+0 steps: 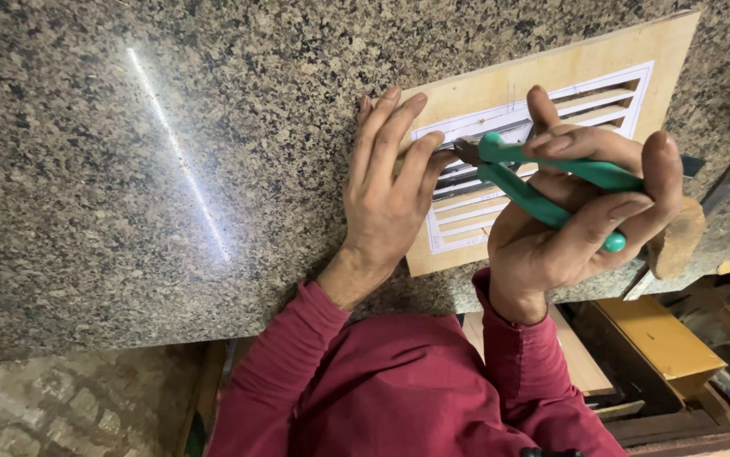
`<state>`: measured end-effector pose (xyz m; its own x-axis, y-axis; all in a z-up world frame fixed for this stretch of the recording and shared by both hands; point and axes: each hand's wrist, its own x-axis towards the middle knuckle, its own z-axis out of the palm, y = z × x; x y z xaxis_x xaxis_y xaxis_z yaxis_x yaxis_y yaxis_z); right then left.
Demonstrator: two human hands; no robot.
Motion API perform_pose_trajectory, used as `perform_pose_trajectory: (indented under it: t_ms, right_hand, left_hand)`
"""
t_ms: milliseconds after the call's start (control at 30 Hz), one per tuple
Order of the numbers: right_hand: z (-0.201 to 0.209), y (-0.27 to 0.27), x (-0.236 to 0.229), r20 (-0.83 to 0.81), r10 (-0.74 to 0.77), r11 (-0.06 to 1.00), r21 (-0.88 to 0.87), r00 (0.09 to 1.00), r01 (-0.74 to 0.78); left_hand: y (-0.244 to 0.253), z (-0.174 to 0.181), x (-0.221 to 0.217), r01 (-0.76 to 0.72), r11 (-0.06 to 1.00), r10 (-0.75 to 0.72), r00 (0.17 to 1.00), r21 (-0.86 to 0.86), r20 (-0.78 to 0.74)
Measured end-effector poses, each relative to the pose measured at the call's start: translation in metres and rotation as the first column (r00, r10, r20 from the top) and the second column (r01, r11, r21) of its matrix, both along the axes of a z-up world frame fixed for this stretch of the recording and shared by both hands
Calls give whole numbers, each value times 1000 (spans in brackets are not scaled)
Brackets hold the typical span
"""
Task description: The person assembles a white vent grille by inserting dark rectangular slats into a wooden frame. They use a wooden mallet to tap the slats into place and green pliers to adjust or secure them. The person repeatedly checks the fit and alignment of the slats within the frame.
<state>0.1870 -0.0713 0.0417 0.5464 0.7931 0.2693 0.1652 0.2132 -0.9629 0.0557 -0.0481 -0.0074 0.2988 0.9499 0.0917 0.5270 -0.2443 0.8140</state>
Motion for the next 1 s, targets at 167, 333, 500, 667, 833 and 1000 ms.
perform_pose_trajectory:
  t_ms: [167, 333, 500, 667, 833, 1000]
  right_hand:
    - [0, -1, 2, -23, 10, 1000, -6, 1000, -10]
    - [2, -4, -1, -28, 35, 999, -18, 999, -35]
    - [3, -1, 1, -39, 48, 999, -17, 998, -49]
    - [2, 3, 5, -63, 61, 998, -12, 996, -62]
    - [-1, 15, 12, -161, 54, 999, 5, 986, -54]
    - [5, 40, 12, -111, 31, 998, -59, 993, -38]
  left_hand:
    - [1, 1, 0, -2, 1000, 2, 1000, -4, 17]
    - [2, 3, -1, 4, 1000, -4, 1000, -3, 13]
    - [0, 1, -1, 3, 1000, -3, 1000, -1, 15]
    - [-1, -3, 0, 20, 1000, -20, 999, -7, -47]
    - [7, -5, -16, 97, 992, -98, 995, -76, -14]
    - [5, 1, -21, 92, 989, -93, 996, -119, -6]
